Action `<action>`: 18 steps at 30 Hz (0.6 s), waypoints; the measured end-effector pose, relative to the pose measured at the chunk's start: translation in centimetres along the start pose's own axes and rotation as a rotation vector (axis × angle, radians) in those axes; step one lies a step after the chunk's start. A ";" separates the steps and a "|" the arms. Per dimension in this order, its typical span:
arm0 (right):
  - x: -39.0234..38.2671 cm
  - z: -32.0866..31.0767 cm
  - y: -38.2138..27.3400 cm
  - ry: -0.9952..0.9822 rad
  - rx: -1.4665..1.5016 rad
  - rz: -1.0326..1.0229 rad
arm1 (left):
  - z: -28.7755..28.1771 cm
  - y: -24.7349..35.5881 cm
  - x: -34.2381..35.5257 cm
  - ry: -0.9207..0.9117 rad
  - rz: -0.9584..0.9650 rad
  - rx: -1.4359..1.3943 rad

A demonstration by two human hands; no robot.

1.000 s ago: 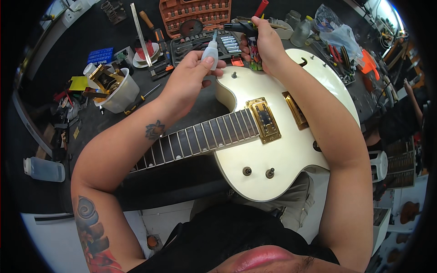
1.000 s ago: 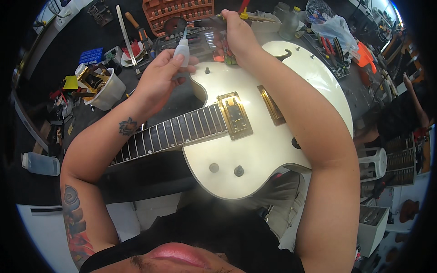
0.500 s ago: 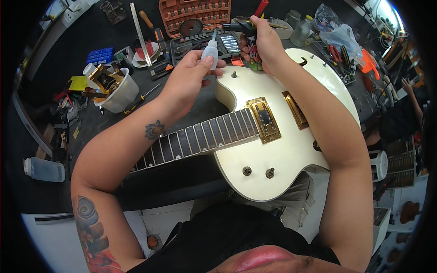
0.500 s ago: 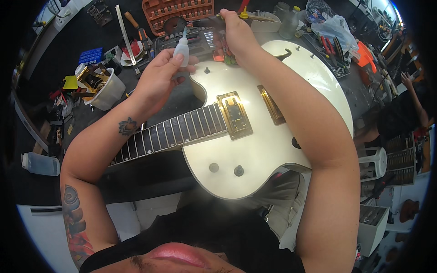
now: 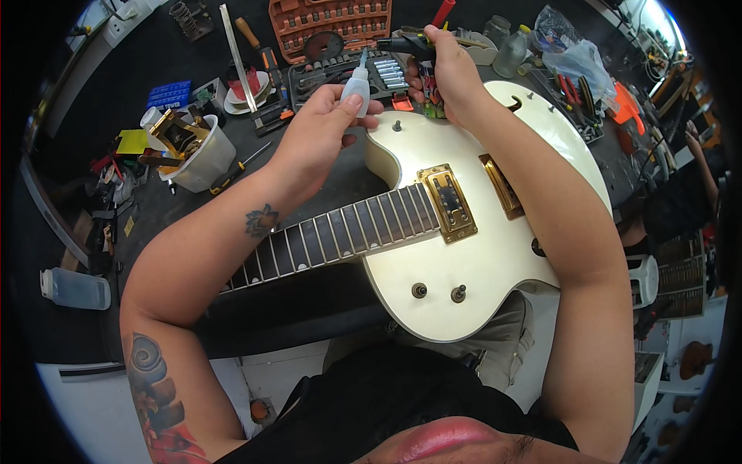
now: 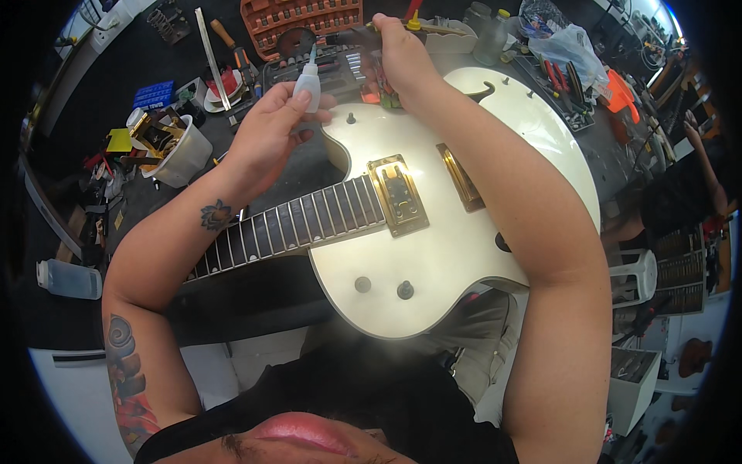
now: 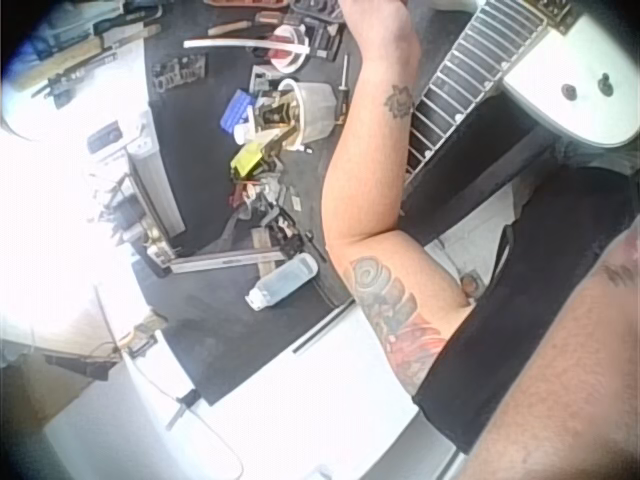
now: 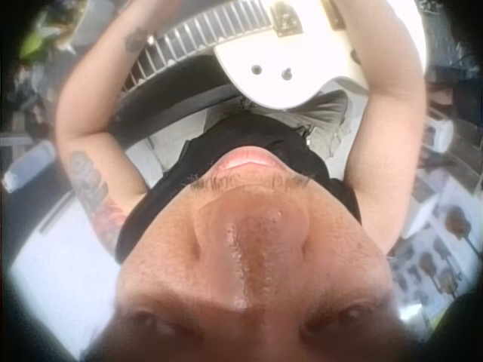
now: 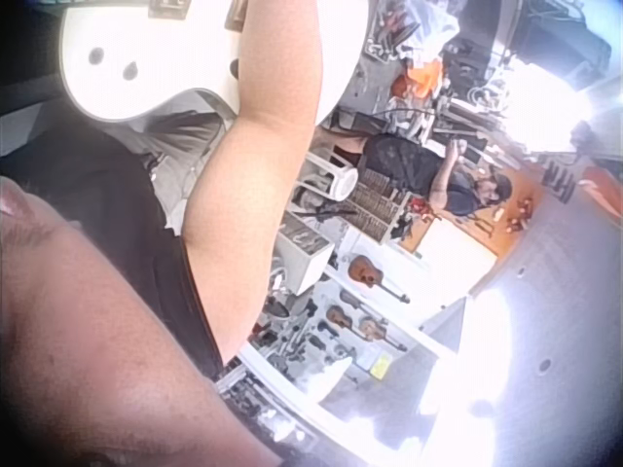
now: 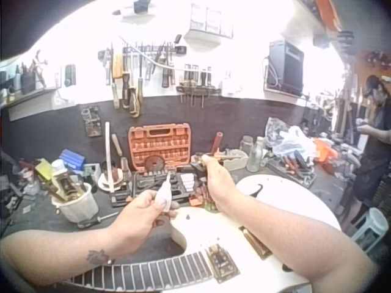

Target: The person uses a screwdriver and a hammer with a metal tool to adjust and secure parts on the fretboard and body of a white electric guitar, and applies liquid from a small bottle to the frets.

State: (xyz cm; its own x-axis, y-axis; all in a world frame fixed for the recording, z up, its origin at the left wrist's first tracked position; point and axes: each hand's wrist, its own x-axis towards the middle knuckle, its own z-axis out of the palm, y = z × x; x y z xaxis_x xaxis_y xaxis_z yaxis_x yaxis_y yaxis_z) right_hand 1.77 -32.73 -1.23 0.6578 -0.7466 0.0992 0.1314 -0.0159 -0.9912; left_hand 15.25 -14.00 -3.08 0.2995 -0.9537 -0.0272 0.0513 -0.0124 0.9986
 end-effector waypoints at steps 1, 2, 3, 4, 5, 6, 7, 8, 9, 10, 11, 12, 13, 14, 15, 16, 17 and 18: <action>0.0 0.0 0.0 0.000 0.000 0.000 | 0.0 0.0 0.0 -0.001 0.004 0.001; 0.0 0.0 0.0 -0.002 0.002 0.000 | 0.0 0.0 -0.1 -0.002 0.009 0.002; 0.1 0.0 0.0 -0.002 0.007 0.001 | 0.0 0.0 0.0 -0.002 0.007 0.002; 0.1 -0.1 0.1 -0.002 0.008 0.002 | 0.0 -0.1 0.1 -0.001 0.006 0.004; 0.1 -0.2 0.2 -0.001 0.004 0.000 | 0.0 -0.2 0.2 0.000 0.004 0.006; 0.1 -0.2 0.1 0.000 0.000 -0.003 | 0.0 -0.2 0.2 0.000 0.004 0.006; 0.1 -0.1 0.1 0.000 0.000 -0.003 | 0.0 -0.1 0.1 0.002 0.003 0.007; 0.1 -0.1 0.1 0.001 0.005 0.000 | 0.0 -0.1 0.1 0.004 0.002 0.007; 0.1 -0.1 0.2 0.003 0.011 0.003 | 0.0 -0.1 0.1 0.004 0.002 0.007; 0.2 -0.2 0.2 0.003 0.011 0.002 | 0.0 -0.1 0.1 0.004 0.004 0.009; 0.2 -0.3 0.2 -0.005 0.012 0.000 | 0.0 -0.1 0.2 0.004 0.005 0.010; 0.2 -0.2 0.2 -0.015 0.014 -0.002 | 0.0 -0.1 0.2 0.004 0.005 0.010; 0.2 -0.2 0.2 -0.015 0.014 -0.002 | -0.1 -0.2 0.2 0.002 0.007 0.013; 0.1 -0.2 0.2 -0.012 0.024 -0.003 | -0.1 -0.2 0.2 0.000 0.010 0.016; 0.1 -0.2 0.2 -0.009 0.035 -0.004 | -0.1 -0.2 0.2 0.001 0.010 0.017; 0.2 -0.1 0.2 -0.010 0.035 -0.004 | -0.1 -0.2 0.2 0.001 0.011 0.018; 0.2 -0.1 0.2 -0.014 0.045 -0.004 | -0.2 -0.2 0.1 0.002 0.013 0.020; 0.2 -0.1 0.2 -0.016 0.053 -0.004 | -0.1 -0.2 0.2 0.001 0.012 0.019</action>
State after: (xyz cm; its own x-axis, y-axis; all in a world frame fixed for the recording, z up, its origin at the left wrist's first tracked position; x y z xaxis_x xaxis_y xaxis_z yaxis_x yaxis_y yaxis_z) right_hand 1.82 -32.95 -1.44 0.6691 -0.7357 0.1050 0.1729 0.0168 -0.9848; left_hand 15.42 -14.11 -3.29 0.3009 -0.9535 -0.0150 0.0296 -0.0063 0.9995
